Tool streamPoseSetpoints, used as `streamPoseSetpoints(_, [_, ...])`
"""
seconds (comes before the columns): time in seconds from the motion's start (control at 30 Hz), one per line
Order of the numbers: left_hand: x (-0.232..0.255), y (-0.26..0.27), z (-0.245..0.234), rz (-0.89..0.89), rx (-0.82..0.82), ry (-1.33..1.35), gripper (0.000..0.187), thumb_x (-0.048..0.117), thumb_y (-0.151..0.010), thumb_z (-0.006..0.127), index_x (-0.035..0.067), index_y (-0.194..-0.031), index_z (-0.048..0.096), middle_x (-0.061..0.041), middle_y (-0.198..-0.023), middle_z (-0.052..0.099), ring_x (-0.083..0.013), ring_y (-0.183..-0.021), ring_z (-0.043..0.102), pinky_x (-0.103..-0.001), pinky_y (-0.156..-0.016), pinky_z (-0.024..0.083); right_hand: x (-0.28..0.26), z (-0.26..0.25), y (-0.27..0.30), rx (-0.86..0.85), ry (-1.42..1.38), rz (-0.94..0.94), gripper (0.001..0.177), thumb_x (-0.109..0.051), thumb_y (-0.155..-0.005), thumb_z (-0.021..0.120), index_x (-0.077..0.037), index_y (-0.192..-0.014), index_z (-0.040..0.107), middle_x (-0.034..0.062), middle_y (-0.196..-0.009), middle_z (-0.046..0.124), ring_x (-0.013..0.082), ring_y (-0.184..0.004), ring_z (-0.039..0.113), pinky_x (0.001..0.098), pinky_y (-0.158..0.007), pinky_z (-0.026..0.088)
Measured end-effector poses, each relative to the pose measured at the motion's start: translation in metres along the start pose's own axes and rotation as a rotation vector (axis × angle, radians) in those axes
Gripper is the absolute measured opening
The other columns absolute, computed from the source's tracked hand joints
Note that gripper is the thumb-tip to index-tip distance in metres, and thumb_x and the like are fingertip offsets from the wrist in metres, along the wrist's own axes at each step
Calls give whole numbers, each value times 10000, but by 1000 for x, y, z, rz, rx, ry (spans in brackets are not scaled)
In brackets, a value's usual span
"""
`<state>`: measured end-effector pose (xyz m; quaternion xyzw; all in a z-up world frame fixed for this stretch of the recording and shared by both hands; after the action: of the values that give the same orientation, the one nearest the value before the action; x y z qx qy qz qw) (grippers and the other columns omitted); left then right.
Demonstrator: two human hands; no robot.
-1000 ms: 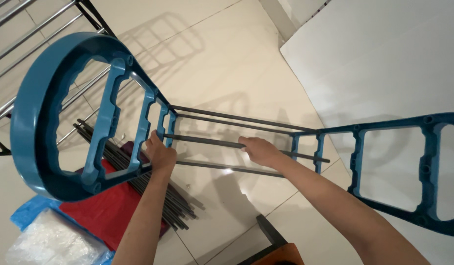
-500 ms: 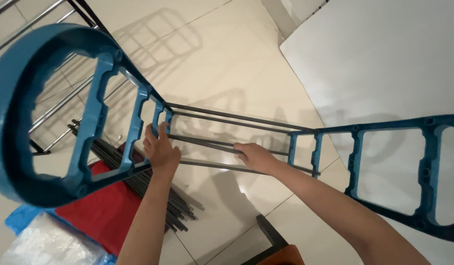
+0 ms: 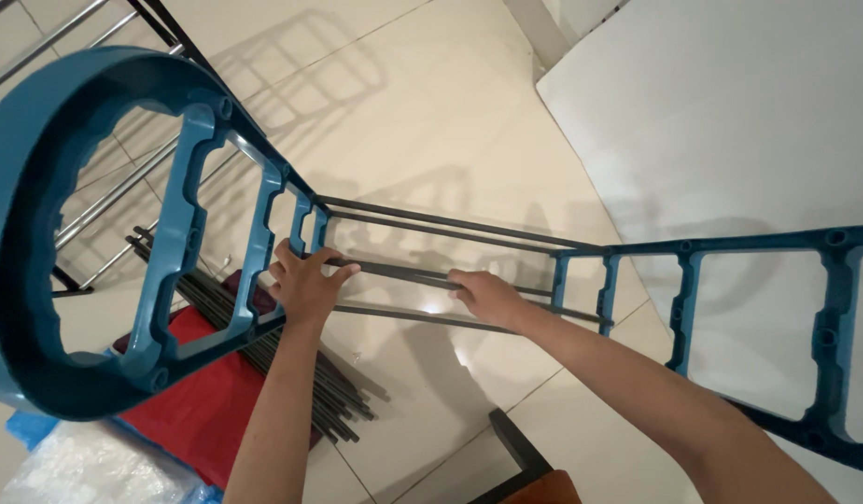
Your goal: The person assembles a blue plastic drying rack by inserting multiple metal rods into the side frames. They pick up rods from a pile on the floor and slide them into the designated slots, repeating this process for several rods.
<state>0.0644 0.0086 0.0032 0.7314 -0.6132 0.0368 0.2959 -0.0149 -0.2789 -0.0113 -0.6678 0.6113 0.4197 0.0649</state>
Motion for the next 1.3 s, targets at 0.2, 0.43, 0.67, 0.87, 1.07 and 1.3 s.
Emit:
streamPoseSetpoints(0.2, [-7, -5, 8, 63, 58, 21, 347, 517, -810, 799, 264, -1046, 767, -169, -1514, 262, -461, -1344, 297, -649, -1045, 310, -4, -1, -2, -36, -6, -8, 210, -217, -993, 596, -99, -1164, 626, 206, -1013, 716, 405, -987, 671, 495, -836, 512])
streamPoseSetpoints(0.43, [-9, 2, 0, 249, 291, 41, 305, 438, -842, 811, 186, -1005, 755, -233, -1407, 404, -479, -1201, 507, -594, -875, 519, -16, -4, -12, -79, 39, 27, 186, -227, -1002, 581, -95, -1130, 611, 189, -1008, 707, 397, -989, 664, 515, -822, 498])
streamPoseSetpoints(0.67, [-14, 5, 5, 140, 225, 39, 280, 373, -836, 813, 165, -1012, 746, -195, -1369, 438, -473, -1157, 527, -616, -809, 521, -11, 8, -20, 61, 100, -65, 214, -189, -942, 623, -108, -1139, 616, 195, -1009, 698, 423, -968, 658, 530, -803, 505])
streamPoseSetpoints(0.87, [-22, -5, 6, 201, 180, 12, 318, 414, -902, 764, 175, -1107, 720, -244, -1419, 400, -496, -1204, 497, -643, -951, 475, -22, 26, -5, 233, 267, -40, 427, -10, -839, 610, -28, -1264, 581, 187, -1208, 654, 371, -1110, 608, 531, -928, 439])
streamPoseSetpoints(1.07, [-16, 8, 4, 177, 139, -33, 368, 324, -976, 674, 123, -1279, 616, -284, -1629, 194, -513, -1494, 185, -783, -1107, 158, -8, 15, 37, 279, 401, 95, 570, 45, -750, 642, -33, -1310, 575, 166, -1240, 571, 347, -1234, 506, 610, -1106, 272])
streamPoseSetpoints(1.3, [39, 48, 31, 555, 5, -578, 508, 291, -1002, 511, 141, -1479, 419, -77, -1657, 207, -330, -1569, 99, -698, -1172, 116, 66, -33, 100, 435, 464, 318, 363, 6, -788, 629, -62, -1143, 667, 145, -1217, 599, 342, -1203, 529, 612, -1086, 295])
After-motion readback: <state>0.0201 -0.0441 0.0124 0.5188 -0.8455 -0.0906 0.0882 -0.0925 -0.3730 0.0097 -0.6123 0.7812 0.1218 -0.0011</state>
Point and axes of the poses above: each hand's wrist, its own y-axis away from the middle knuckle, its own z-axis out of the palm, x = y × z, the point moved 6 cm from there along -y, towards the middle knuckle
